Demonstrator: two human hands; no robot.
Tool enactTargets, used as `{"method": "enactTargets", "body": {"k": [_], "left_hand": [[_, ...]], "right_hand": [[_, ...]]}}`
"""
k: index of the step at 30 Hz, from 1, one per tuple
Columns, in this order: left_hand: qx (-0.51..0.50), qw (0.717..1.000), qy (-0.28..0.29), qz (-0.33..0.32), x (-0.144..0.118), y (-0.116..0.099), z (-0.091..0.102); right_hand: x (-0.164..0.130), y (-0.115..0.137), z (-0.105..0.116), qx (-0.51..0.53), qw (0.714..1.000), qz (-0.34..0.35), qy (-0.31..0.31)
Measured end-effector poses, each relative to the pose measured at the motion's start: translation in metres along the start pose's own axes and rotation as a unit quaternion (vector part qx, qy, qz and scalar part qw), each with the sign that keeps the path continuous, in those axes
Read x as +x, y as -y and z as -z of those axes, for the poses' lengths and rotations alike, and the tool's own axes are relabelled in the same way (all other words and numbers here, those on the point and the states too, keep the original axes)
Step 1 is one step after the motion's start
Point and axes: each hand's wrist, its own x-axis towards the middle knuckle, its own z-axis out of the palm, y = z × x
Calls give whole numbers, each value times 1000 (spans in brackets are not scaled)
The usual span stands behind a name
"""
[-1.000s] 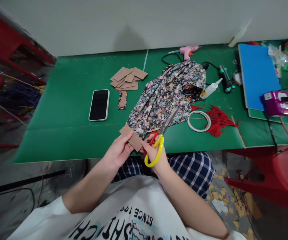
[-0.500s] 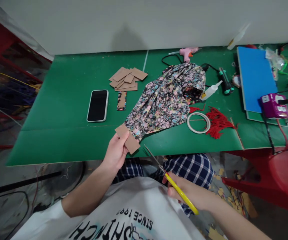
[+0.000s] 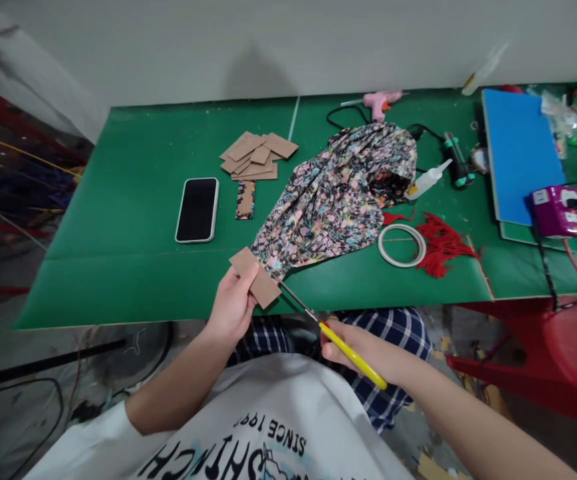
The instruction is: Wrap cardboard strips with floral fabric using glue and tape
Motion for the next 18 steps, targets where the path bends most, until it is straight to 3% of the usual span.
{"method": "enactTargets", "body": {"k": [8, 18], "left_hand": [[-4, 1000, -7, 6, -1, -1, -1], [9, 1000, -5, 6, 1, 1, 1]], "right_hand": [[8, 10, 0, 31, 998, -62, -8], [14, 10, 1, 35, 998, -46, -8]]}}
